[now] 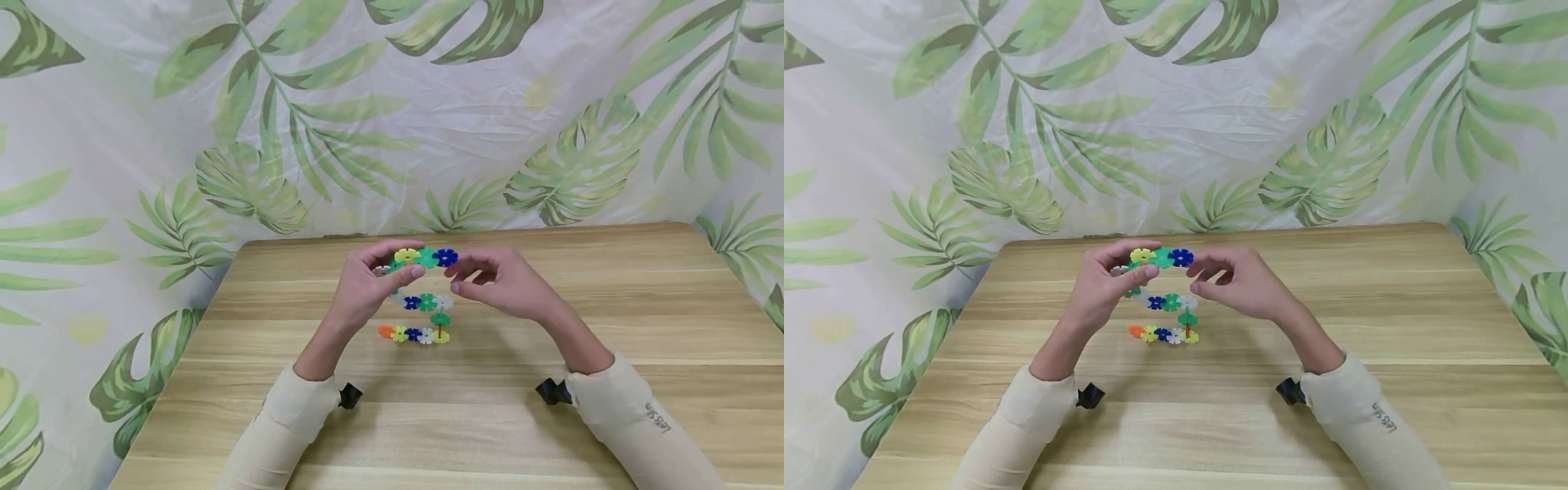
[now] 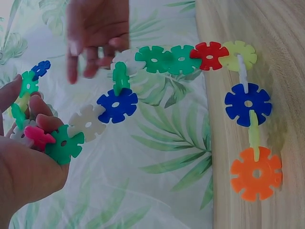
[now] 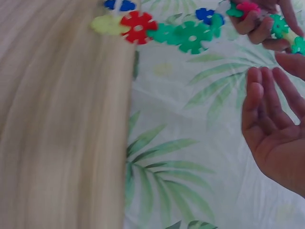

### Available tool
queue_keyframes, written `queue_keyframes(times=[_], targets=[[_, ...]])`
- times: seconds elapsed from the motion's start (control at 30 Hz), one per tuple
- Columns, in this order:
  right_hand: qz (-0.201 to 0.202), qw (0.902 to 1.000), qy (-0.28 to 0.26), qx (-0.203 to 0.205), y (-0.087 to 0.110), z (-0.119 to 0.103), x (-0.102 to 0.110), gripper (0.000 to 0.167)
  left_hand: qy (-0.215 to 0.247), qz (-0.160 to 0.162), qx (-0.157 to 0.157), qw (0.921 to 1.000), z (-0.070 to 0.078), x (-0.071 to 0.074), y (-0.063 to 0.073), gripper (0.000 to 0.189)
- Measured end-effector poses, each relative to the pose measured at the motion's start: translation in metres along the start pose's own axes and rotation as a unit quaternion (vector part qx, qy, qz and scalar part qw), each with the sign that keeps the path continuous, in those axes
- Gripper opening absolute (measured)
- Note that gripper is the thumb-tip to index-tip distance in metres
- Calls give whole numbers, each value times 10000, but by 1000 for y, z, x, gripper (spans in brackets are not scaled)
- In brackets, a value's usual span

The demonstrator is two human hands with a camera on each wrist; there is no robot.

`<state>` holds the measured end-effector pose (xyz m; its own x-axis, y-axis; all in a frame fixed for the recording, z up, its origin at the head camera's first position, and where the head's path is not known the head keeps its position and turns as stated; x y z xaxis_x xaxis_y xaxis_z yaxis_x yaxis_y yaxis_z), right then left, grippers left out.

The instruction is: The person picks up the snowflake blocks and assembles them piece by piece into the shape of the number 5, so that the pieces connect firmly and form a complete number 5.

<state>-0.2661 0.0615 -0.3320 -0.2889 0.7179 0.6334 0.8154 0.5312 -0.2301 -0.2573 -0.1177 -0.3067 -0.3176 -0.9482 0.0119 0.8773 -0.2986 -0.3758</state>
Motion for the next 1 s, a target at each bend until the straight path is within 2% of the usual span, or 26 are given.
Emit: queue_keyframes(times=[0.2,0.33,0.53,0.77,1.0], targets=[[-539,9985,94,-31,-4,16,-16,27,-26,60,69,10000,-1,1,0,33],[-992,9950,116,-90,-5,26,-30,23,-16,121,125,9998,-1,3,1,34],[-1588,9865,-293,-260,-1,35,-42,29,-52,67,109,9999,-1,3,0,32],[-2224,9708,-821,-361,1,47,-55,37,10,-93,30,10000,0,1,-1,30],[-2829,9477,-1449,-297,5,45,-69,47,74,-224,-100,9997,2,-2,1,29]])
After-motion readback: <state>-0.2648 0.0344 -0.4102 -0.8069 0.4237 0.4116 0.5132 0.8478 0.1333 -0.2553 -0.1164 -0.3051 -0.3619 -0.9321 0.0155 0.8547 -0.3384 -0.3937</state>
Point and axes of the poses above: each hand's wrist, its own y-axis away from the middle knuckle, its own x-axis out of the back of the hand, z = x × y, the point moved 10 cm from there along -y, towards the middle knuckle, and after that the axes turned 12 degrees about y, right-handed, at the moved point
